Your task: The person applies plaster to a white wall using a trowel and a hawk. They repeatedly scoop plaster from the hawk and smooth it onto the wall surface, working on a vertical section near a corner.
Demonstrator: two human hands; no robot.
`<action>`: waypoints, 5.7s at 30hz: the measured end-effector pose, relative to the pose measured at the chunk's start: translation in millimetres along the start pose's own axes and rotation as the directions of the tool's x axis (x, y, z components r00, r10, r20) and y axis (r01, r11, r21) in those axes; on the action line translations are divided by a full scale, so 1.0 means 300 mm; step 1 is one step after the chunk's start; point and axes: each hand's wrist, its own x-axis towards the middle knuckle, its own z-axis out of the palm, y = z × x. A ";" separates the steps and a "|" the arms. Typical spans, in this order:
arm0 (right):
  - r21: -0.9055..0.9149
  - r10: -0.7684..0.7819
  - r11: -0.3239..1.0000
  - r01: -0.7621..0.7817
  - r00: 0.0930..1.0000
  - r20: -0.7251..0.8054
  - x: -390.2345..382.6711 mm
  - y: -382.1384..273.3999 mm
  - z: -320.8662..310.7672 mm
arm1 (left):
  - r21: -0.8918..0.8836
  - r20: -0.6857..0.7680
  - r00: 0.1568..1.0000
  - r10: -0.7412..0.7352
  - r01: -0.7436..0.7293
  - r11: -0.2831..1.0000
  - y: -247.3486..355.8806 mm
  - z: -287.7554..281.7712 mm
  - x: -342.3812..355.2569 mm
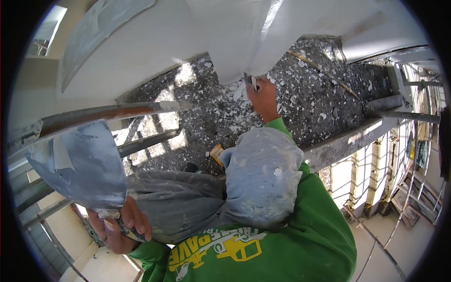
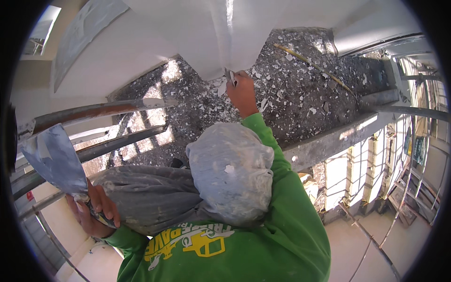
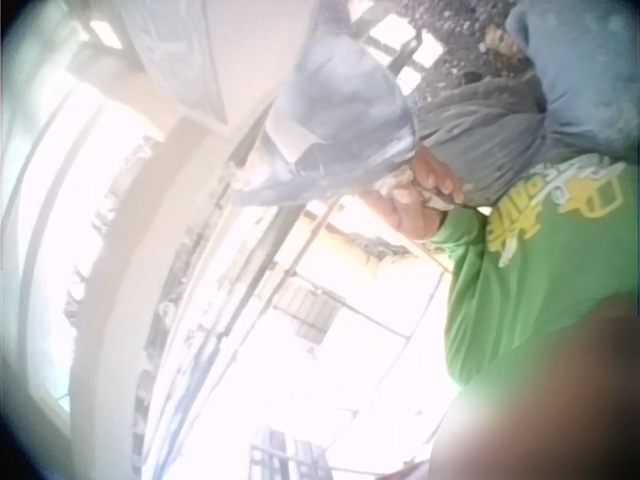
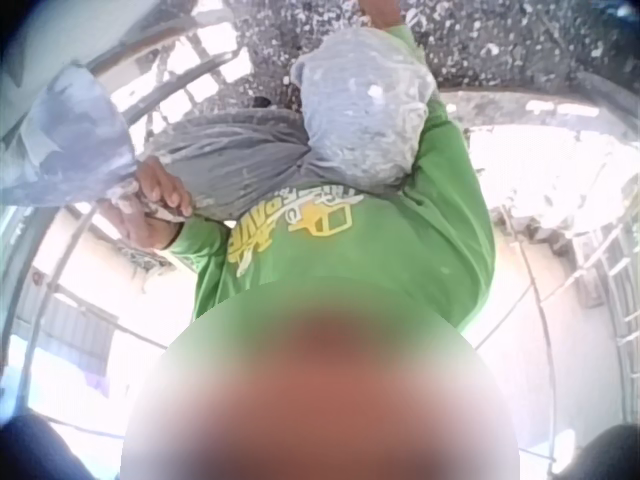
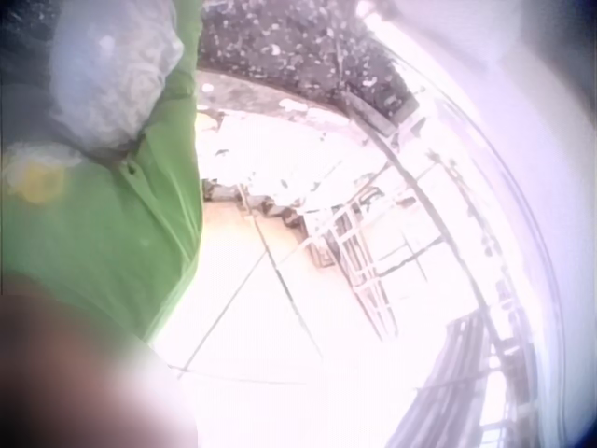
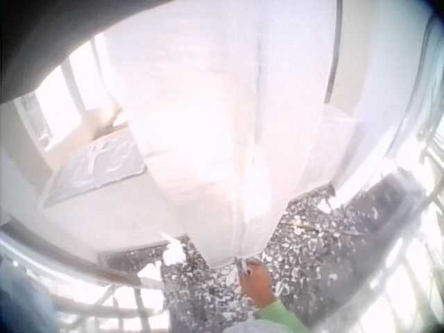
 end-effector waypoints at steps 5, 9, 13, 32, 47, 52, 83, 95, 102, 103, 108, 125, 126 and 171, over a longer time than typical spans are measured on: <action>-0.114 -0.002 0.994 0.003 1.000 0.009 -0.060 0.116 -0.002 | -0.011 -0.009 1.000 -0.004 0.004 1.000 -0.007 0.006 0.014; -0.094 0.040 0.995 -0.037 0.999 0.035 -0.068 0.108 0.030 | 0.033 -0.004 1.000 0.010 -0.010 0.999 -0.003 0.031 0.024; -0.147 0.030 0.989 -0.027 0.999 0.018 -0.060 0.093 0.059 | 0.087 -0.036 0.999 0.018 -0.015 0.996 -0.001 0.035 0.026; 0.000 0.043 0.999 -0.043 0.990 -0.138 -0.113 0.017 -0.144 | -0.014 0.159 0.987 0.007 -0.005 1.000 -0.012 0.032 0.053; 0.919 -0.149 0.363 -0.156 0.964 0.222 0.232 -0.607 -0.486 | 0.193 0.660 0.740 -0.130 0.001 0.981 0.000 0.025 0.382; 0.757 -0.275 0.572 -0.317 0.795 0.541 0.211 -0.704 -0.456 | 0.547 0.440 0.832 -0.338 0.049 0.836 -0.081 0.037 0.378; -0.161 0.241 0.963 -0.215 0.956 0.166 0.048 0.132 -0.041 | 0.630 0.323 0.872 -0.367 0.091 0.771 -0.128 -0.015 0.365; -0.030 0.173 0.985 -0.171 0.981 0.085 0.038 0.089 -0.154 | 0.592 0.375 0.857 -0.353 0.072 0.803 -0.184 0.031 0.370; 0.463 -0.159 0.828 0.316 0.925 -0.346 -0.101 -0.183 -0.298 | 0.377 0.357 0.621 -0.698 0.587 0.716 -0.251 0.086 0.370; 0.478 -0.244 0.769 0.425 0.886 -0.395 -0.109 -0.227 -0.279 | 0.375 0.349 0.566 -0.747 0.646 0.665 -0.247 0.076 0.371; 0.676 -0.439 0.544 0.496 0.856 -0.274 -0.125 -0.367 -0.153 | 0.316 0.423 0.390 -0.818 0.782 0.537 -0.238 0.092 0.377; 0.461 0.034 -0.509 -0.727 0.518 0.855 -0.184 -0.270 -0.139 | 0.481 0.877 0.463 -0.132 -0.838 0.259 -0.621 -0.029 0.399; 0.496 0.063 -0.481 -0.723 0.535 0.842 -0.196 -0.264 -0.150 | 0.445 0.894 0.439 -0.088 -0.854 0.269 -0.635 -0.062 0.397; 0.304 0.274 0.942 -0.142 0.848 -0.454 -0.118 0.086 0.563 | 0.812 0.095 0.928 -0.360 0.137 0.567 -0.745 -0.242 0.090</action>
